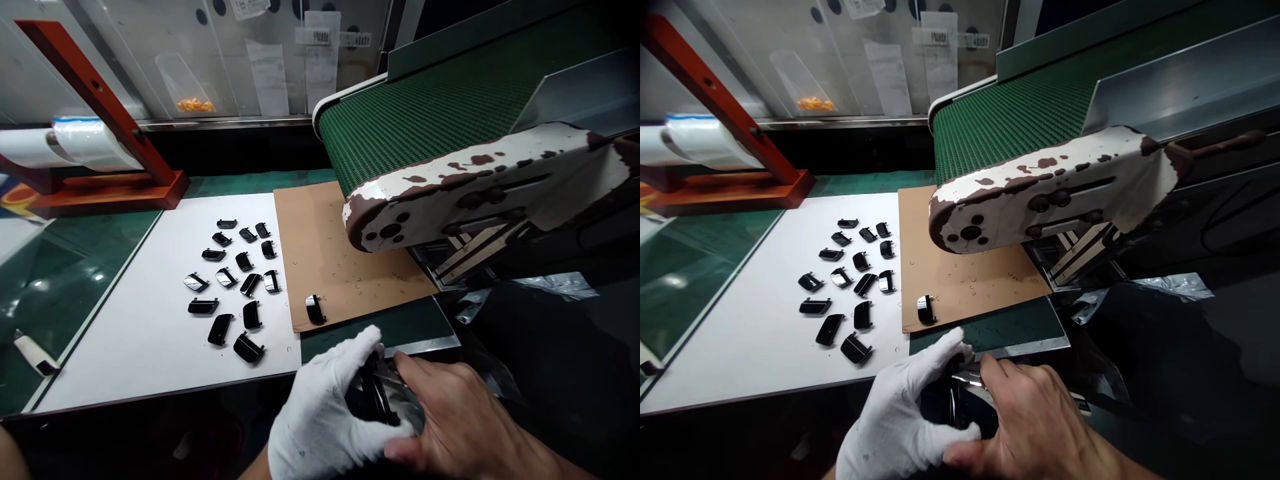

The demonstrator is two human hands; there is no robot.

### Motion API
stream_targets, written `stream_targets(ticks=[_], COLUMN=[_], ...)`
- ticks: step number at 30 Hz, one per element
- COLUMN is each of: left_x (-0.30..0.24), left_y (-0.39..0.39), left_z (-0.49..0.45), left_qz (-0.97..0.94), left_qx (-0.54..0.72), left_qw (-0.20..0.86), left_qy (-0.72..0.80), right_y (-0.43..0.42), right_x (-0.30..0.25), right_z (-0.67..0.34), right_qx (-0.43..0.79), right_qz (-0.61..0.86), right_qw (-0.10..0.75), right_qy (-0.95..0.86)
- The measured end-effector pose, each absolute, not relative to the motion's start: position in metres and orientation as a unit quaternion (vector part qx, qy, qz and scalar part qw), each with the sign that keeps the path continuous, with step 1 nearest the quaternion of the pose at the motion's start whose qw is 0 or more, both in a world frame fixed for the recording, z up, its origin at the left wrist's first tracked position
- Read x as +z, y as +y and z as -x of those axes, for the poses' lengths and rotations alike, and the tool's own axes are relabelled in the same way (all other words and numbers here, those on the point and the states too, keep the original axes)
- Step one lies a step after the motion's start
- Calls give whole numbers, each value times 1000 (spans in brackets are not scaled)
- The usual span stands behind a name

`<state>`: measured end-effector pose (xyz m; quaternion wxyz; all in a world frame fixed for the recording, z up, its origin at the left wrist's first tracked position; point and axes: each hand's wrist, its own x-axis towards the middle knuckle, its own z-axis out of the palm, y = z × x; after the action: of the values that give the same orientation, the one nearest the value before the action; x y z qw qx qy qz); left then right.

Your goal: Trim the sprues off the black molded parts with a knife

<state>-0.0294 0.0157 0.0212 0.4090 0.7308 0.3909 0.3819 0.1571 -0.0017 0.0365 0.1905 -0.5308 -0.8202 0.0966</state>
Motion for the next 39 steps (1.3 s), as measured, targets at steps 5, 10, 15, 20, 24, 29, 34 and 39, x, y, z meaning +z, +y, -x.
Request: stream_targets(ticks=[5, 10, 15, 20, 24, 29, 34, 39], left_x=[22, 18, 20, 21, 18, 12, 13, 20], left_y=[16, 17, 20, 22, 20, 17, 16, 15], left_z=[28, 27, 27, 25, 21, 19, 18, 17], left_qz=[-734, -731, -715, -664, -574, -529, -520, -528], left_qx=[391, 395, 391, 392, 434, 468, 462, 448], left_qw=[398, 400, 421, 506, 605, 626, 636, 645], left_qy=[388, 387, 397, 386, 342, 331, 334, 324], right_y=[-1, -1, -4, -3, 0, -2, -7, -9], right_x=[35, 33, 30, 34, 44, 48, 48, 55], right_z=[-157, -158, -160, -158, -152, -148, -150, -153], right_qx=[81, 50, 41, 79, 67, 61, 111, 222], right_qz=[518, 507, 495, 479, 498, 529, 551, 534], right_qw=[198, 205, 209, 245, 315, 321, 316, 315], right_qy=[-828, -836, -842, -839, -805, -783, -765, -752])
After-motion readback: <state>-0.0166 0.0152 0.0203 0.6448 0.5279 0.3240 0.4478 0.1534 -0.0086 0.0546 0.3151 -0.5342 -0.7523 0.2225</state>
